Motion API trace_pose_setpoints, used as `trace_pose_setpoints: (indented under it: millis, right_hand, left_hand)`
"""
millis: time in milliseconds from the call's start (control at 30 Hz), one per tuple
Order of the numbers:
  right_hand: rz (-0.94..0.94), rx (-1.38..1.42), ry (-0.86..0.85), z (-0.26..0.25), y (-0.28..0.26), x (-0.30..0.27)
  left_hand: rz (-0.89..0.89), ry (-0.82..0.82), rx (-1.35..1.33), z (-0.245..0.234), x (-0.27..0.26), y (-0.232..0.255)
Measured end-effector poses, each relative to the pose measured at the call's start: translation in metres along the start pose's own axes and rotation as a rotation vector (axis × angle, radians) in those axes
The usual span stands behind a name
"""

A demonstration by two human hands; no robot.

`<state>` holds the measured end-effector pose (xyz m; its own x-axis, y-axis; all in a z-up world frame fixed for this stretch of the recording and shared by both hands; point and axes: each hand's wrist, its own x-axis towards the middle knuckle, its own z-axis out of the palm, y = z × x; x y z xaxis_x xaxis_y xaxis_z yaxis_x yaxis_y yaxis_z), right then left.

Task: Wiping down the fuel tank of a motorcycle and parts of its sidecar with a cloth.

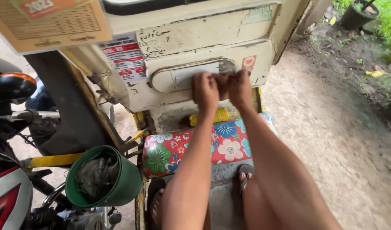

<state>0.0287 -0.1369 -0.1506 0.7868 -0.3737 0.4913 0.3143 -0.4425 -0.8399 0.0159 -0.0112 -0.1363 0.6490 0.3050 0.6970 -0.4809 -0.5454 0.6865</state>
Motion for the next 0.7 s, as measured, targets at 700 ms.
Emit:
trace_pose_setpoints:
  millis: [700]
  right_hand:
    - [-0.381,-0.16,-0.065,0.131,-0.113,-0.051]
  left_hand:
    - [-0.105,0.26,0.112,-0.149,0.06,-0.091]
